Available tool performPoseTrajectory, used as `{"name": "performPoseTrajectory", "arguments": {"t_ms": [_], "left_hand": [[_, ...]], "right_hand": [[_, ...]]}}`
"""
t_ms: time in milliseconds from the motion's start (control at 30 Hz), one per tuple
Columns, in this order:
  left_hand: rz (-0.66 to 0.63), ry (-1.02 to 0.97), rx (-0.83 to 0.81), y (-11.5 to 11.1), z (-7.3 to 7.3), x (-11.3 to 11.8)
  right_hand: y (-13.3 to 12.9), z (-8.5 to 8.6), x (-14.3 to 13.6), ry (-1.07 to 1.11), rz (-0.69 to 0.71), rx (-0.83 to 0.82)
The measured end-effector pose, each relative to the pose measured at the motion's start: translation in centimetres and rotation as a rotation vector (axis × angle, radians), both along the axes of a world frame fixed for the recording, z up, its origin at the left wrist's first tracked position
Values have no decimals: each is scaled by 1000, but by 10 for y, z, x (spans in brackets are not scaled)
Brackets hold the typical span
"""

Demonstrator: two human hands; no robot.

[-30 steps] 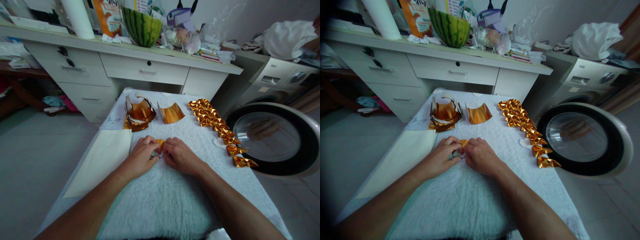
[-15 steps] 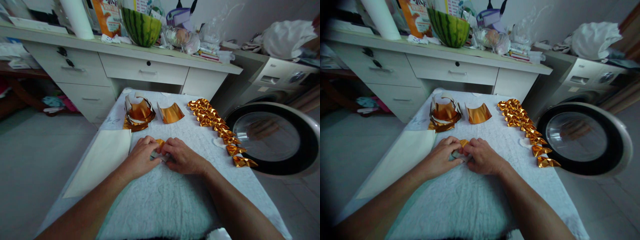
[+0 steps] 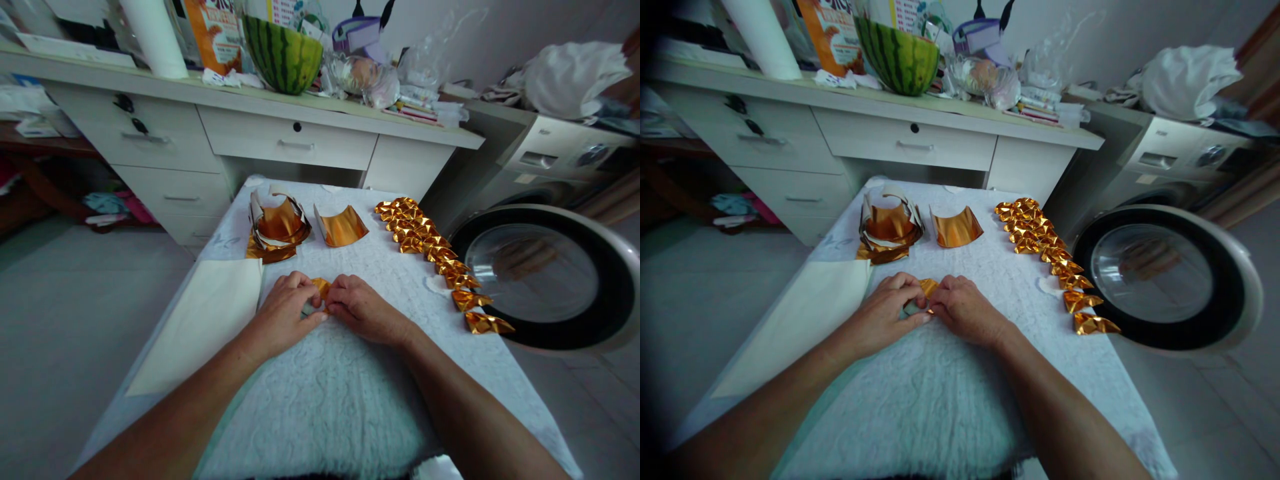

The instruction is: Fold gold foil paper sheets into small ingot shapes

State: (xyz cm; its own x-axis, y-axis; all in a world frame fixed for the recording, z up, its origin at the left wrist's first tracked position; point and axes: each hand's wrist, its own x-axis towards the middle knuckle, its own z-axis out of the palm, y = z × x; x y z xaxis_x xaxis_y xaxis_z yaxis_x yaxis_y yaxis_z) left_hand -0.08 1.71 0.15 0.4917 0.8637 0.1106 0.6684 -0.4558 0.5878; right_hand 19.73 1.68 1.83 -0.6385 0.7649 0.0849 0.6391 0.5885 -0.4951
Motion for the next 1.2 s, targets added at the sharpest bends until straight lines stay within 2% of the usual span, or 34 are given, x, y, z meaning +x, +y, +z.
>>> {"name": "performPoseTrajectory", "arguments": {"t_ms": [467,700,1033,1200], "left_hand": [[15,-7,-12,-2,1,3],[24,-30,-5,-1,-2,3],[57,-48,-3,-2,-4,4],[74,-42,10,-3,-4,6]], "right_hand": [[-1,1,-6,-102,-38,22],[-2,4,-1,-25,5,-7],[-1,-3,-4,-14,-54,11],[0,1,-1,80,-77,-67]]}}
